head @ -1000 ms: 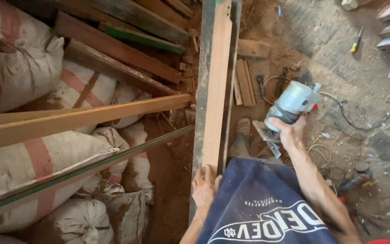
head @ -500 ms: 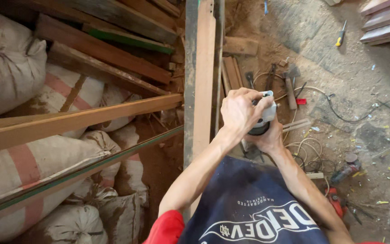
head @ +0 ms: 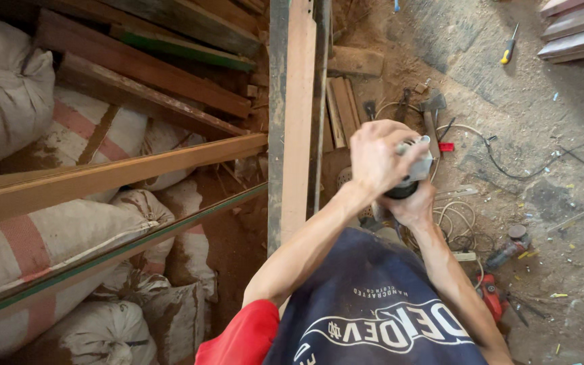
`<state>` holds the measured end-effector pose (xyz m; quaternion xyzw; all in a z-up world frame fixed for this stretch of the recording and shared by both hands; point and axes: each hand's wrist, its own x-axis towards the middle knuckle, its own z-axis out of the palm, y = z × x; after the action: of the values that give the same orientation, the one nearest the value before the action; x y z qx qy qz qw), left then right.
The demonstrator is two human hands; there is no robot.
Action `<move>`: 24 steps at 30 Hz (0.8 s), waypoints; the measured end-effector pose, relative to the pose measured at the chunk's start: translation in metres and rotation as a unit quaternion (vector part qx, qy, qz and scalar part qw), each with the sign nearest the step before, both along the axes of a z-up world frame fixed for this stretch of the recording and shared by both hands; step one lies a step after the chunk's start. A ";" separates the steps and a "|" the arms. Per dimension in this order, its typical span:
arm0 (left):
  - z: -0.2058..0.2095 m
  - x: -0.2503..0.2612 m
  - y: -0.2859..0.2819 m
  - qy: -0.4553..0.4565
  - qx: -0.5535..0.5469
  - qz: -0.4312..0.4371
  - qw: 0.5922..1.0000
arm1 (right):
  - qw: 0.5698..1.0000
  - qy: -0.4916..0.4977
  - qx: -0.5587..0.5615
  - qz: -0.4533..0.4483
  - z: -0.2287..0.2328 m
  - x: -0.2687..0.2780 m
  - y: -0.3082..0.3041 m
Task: The person marks a wooden plank with a square and pencil, then uses a chisel and mallet to carve a groove along the marked line. They switch to a handheld electric planer to smooth the groove, then return to the chisel for further shaping. The plank is flipped and worked on both sides.
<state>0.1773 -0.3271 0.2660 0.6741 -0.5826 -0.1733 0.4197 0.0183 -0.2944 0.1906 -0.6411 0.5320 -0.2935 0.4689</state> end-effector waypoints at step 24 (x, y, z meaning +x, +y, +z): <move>-0.141 0.068 0.125 -0.064 0.254 0.210 0.942 | 0.973 -0.169 -0.157 0.011 -0.006 0.171 -0.115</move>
<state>0.2449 -0.2019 0.1252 0.8751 -0.3902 -0.1793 0.2233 0.1898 -0.4098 0.1842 -0.6538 0.3855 -0.4720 0.4486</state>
